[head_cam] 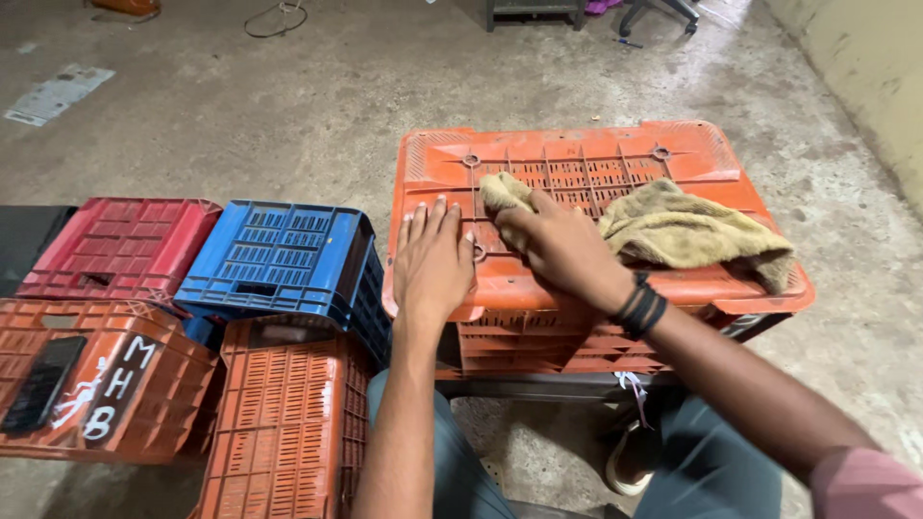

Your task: The person wipes the surface of an orange plastic crate using a cloth. They clean the top grid, sides, and bottom of the crate, flipping it over to access different areas. The person also wipes the white lettering on the crate's side.

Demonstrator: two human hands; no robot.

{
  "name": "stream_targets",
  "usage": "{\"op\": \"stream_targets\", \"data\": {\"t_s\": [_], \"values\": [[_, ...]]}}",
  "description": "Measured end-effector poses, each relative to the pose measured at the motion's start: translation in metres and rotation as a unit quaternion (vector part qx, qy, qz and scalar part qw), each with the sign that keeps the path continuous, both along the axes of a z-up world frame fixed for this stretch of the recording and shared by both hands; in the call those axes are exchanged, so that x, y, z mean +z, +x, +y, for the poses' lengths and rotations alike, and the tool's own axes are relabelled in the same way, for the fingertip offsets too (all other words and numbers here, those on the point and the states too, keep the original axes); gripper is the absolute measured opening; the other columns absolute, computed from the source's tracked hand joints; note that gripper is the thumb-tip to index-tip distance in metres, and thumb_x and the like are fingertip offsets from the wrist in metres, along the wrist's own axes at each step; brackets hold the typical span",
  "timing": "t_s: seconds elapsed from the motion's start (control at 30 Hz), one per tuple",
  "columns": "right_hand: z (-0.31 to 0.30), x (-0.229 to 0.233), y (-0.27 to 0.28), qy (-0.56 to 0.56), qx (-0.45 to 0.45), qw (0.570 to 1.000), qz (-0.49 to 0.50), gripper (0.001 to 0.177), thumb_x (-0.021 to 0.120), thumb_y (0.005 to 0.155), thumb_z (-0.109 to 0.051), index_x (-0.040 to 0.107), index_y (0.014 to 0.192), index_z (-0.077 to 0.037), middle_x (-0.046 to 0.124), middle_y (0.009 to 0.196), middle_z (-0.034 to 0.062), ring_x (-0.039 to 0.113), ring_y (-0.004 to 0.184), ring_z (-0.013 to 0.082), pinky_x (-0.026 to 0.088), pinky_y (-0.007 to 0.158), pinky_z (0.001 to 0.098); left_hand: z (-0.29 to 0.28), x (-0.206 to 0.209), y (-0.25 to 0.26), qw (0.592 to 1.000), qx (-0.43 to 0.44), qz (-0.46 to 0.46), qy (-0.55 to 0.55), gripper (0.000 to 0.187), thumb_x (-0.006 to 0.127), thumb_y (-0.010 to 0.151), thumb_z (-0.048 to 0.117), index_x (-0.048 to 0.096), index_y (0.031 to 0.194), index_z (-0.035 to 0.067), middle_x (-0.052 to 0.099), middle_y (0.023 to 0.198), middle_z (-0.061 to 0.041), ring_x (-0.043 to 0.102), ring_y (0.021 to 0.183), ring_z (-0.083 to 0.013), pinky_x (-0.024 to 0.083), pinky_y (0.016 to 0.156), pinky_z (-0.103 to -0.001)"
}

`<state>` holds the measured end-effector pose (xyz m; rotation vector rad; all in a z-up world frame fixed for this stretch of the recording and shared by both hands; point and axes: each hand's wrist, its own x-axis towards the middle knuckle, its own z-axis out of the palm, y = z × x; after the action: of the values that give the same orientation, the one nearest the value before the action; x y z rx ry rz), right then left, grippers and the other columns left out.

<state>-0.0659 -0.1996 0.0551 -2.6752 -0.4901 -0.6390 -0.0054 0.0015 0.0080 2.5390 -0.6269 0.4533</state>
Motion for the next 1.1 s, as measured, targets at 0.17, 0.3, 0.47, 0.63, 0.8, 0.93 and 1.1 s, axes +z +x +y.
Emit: {"op": "stream_targets", "data": {"t_s": [0.17, 0.3, 0.47, 0.63, 0.8, 0.93, 1.1], "values": [[-0.044, 0.01, 0.032, -0.077, -0.046, 0.994, 0.067, 0.035, 0.071, 0.082, -0.017, 0.074, 0.118, -0.019, 0.065, 0.105, 0.0143, 0.069, 0.084, 0.037, 0.056, 0.074, 0.0493, 0.003, 0.001, 0.001, 1.0, -0.01, -0.009, 0.005, 0.053, 0.052, 0.098, 0.034, 0.057, 0.141, 0.002, 0.049, 0.153, -0.018, 0.04, 0.144, -0.038, 0.024, 0.122, -0.049], [-0.059, 0.009, 0.065, -0.115, -0.106, 0.987, 0.028, 0.03, 0.072, 0.085, -0.018, 0.073, 0.115, -0.014, 0.064, 0.112, 0.018, 0.069, 0.081, 0.0376, 0.056, 0.071, 0.0486, 0.001, 0.0, 0.002, 1.0, -0.009, -0.005, 0.003, 0.053, 0.052, 0.099, 0.034, 0.056, 0.141, 0.002, 0.049, 0.153, -0.018, 0.04, 0.144, -0.0378, 0.024, 0.122, -0.049], [-0.013, 0.0, 0.072, -0.063, -0.059, 0.996, 0.017, 0.02, 0.067, 0.092, -0.014, 0.071, 0.111, -0.009, 0.063, 0.111, 0.02, 0.069, 0.077, 0.0388, 0.056, 0.069, 0.0482, -0.001, 0.001, 0.0, 1.0, -0.003, 0.014, 0.02, 0.054, 0.051, 0.097, 0.032, 0.053, 0.143, 0.003, 0.045, 0.156, -0.017, 0.036, 0.146, -0.038, 0.022, 0.122, -0.048], [-0.011, 0.005, 0.036, -0.003, 0.061, 0.998, -0.012, 0.017, 0.067, 0.094, -0.016, 0.071, 0.11, -0.01, 0.065, 0.112, 0.0178, 0.068, 0.078, 0.0413, 0.056, 0.069, 0.0494, -0.011, 0.001, 0.014, 0.999, -0.005, 0.03, 0.03, 0.058, 0.05, 0.095, 0.021, 0.045, 0.149, 0.001, 0.04, 0.159, -0.016, 0.03, 0.149, -0.0375, 0.018, 0.122, -0.05], [-0.017, 0.011, 0.027, 0.028, 0.052, 0.998, 0.006, 0.022, 0.07, 0.092, -0.021, 0.073, 0.112, -0.013, 0.067, 0.102, 0.0156, 0.068, 0.085, 0.0399, 0.056, 0.072, 0.049, -0.038, 0.013, 0.021, 0.993, -0.011, 0.113, 0.039, 0.052, 0.053, 0.103, 0.018, 0.046, 0.152, 0.002, 0.035, 0.158, -0.029, 0.031, 0.152, -0.0407, 0.019, 0.128, -0.05], [-0.033, 0.018, 0.025, 0.065, 0.036, 0.997, -0.016, 0.04, 0.073, 0.084, -0.025, 0.07, 0.12, -0.008, 0.068, 0.109, 0.0178, 0.066, 0.093, 0.043, 0.054, 0.074, 0.0508, -0.048, 0.016, 0.012, 0.996, -0.012, 0.044, 0.078, 0.043, 0.054, 0.102, 0.017, 0.053, 0.143, 0.003, 0.034, 0.16, -0.027, 0.033, 0.152, -0.0413, 0.022, 0.13, -0.049], [-0.074, 0.013, 0.054, -0.082, -0.195, 0.974, 0.08, 0.04, 0.066, 0.085, -0.018, 0.073, 0.124, -0.014, 0.069, 0.111, 0.0184, 0.07, 0.096, 0.0406, 0.056, 0.084, 0.0522, -0.056, -0.005, 0.015, 0.99, -0.138, -0.037, -0.008, 0.051, 0.054, 0.098, 0.014, 0.049, 0.146, -0.004, 0.039, 0.163, -0.02, 0.034, 0.15, -0.0398, 0.025, 0.124, -0.048]]}}
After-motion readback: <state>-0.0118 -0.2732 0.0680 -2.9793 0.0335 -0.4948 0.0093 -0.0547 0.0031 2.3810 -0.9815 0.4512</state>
